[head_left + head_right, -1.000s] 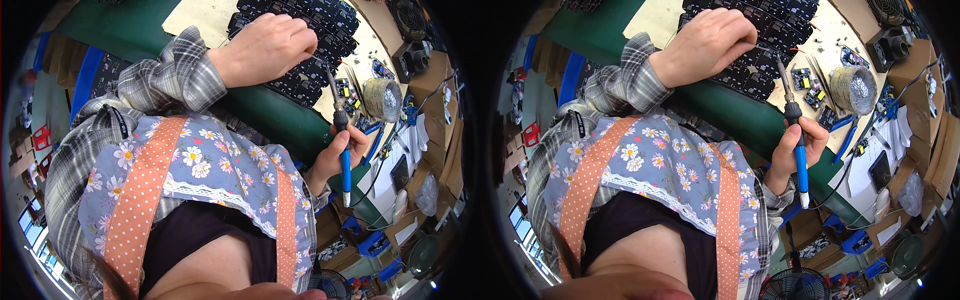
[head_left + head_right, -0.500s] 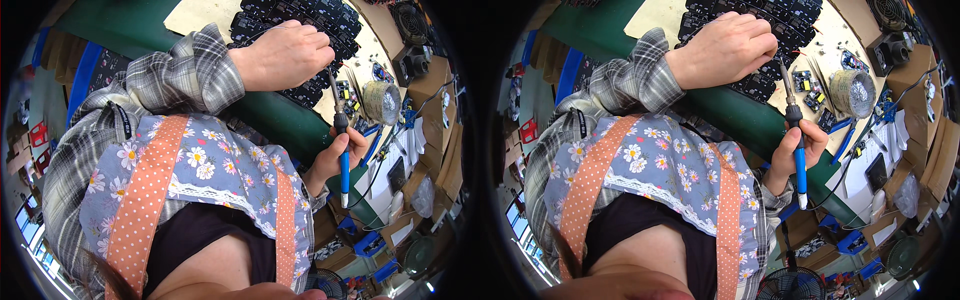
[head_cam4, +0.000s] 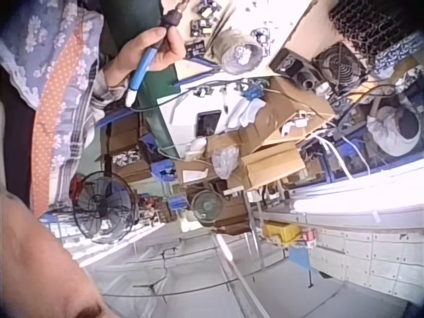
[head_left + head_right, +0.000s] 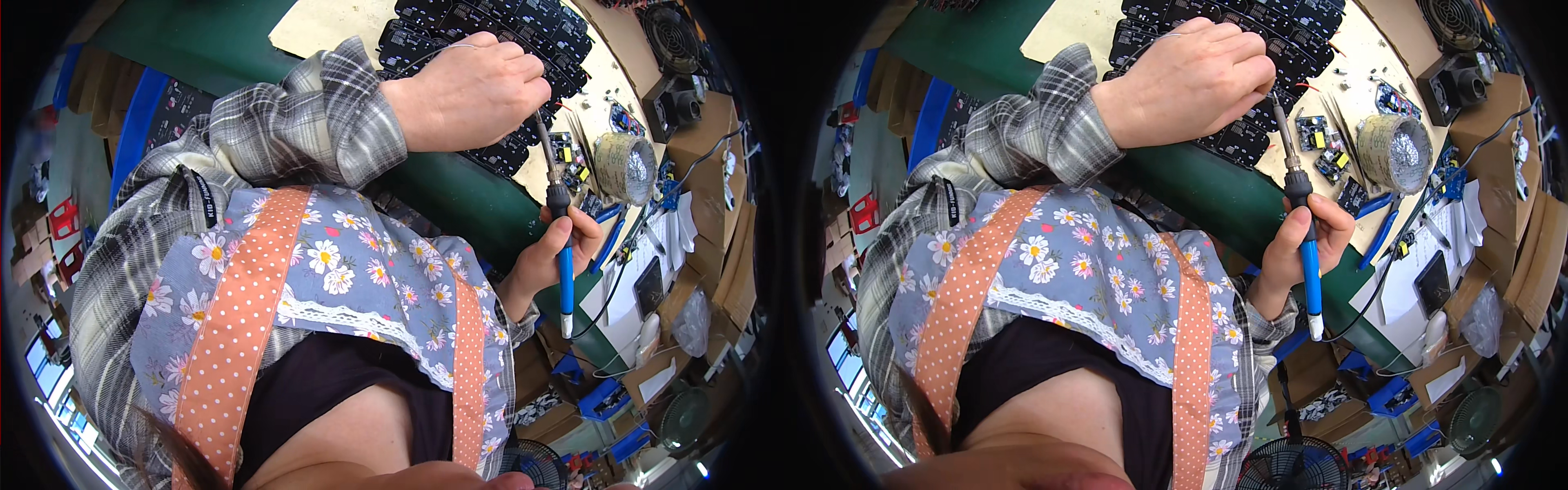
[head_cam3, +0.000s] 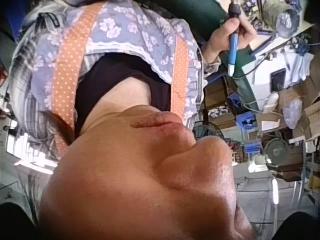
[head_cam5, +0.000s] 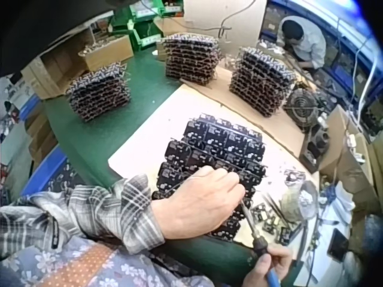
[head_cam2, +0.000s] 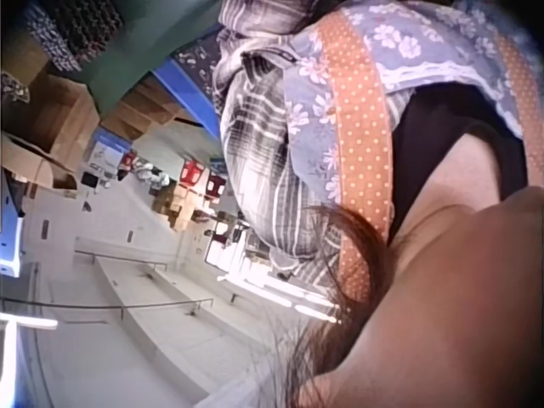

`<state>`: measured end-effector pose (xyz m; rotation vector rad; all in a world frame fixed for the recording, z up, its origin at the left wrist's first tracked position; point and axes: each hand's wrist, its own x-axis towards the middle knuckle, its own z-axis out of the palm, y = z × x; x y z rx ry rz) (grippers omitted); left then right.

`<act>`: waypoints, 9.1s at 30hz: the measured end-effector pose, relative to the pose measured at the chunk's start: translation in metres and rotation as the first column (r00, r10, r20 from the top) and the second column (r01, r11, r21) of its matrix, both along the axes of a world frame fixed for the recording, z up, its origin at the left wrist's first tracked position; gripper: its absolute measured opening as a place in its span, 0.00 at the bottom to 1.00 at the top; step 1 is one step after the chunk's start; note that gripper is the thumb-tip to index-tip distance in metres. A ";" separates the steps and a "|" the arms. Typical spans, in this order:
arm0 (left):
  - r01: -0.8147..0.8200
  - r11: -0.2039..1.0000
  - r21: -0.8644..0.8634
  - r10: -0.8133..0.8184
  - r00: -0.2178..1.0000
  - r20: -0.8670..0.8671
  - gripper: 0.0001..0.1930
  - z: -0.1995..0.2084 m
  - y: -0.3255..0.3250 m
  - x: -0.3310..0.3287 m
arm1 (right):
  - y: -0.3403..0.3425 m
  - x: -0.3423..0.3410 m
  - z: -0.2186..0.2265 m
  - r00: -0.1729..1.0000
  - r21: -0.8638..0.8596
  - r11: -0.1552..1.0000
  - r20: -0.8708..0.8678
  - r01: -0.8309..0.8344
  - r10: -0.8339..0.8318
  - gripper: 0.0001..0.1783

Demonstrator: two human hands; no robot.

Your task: Soldering electronic components onto printed circuit boards.

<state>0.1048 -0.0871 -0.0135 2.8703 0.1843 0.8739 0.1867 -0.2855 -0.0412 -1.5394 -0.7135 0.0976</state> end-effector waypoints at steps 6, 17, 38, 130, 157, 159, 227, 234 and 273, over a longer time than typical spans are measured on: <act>0.044 0.998 -0.046 -0.041 0.997 0.071 0.06 0.001 0.000 -0.013 | 0.000 -0.001 -0.001 0.997 -0.001 0.999 0.073 0.033 -0.033 0.09; 0.110 0.981 -0.160 -0.072 0.972 0.224 0.08 -0.003 0.012 -0.048 | -0.004 0.002 -0.004 0.999 0.015 1.000 0.042 -0.001 0.000 0.10; 0.019 0.981 -0.193 0.014 0.985 0.169 0.06 -0.003 0.025 -0.072 | -0.030 0.027 0.011 0.808 0.166 0.878 0.344 0.450 -0.479 0.13; 0.094 0.979 -0.179 -0.068 0.987 0.145 0.06 -0.015 -0.001 -0.050 | -0.024 -0.014 -0.003 0.974 0.049 0.999 0.227 -0.009 -0.003 0.13; -0.027 0.970 -0.241 0.045 0.997 0.069 0.07 -0.014 0.022 -0.102 | 0.022 -0.035 -0.025 0.944 0.203 0.949 0.276 -0.241 0.181 0.13; -0.025 0.972 -0.236 0.048 0.995 0.093 0.07 -0.016 0.021 -0.101 | 0.027 -0.038 -0.023 0.937 0.181 0.950 0.291 -0.254 0.195 0.13; -0.021 0.973 -0.230 0.059 0.985 0.163 0.07 -0.019 0.023 -0.104 | 0.026 -0.045 -0.002 0.931 0.092 0.969 0.310 -0.230 0.191 0.10; -0.002 0.972 -0.233 0.032 0.992 0.122 0.07 -0.020 0.019 -0.094 | 0.026 -0.040 -0.001 0.894 0.002 0.968 0.383 -0.252 0.232 0.09; -0.025 0.924 -0.381 0.104 0.977 0.188 0.06 -0.023 0.038 -0.130 | 0.005 -0.020 0.004 0.895 0.063 0.979 0.398 0.194 -0.203 0.13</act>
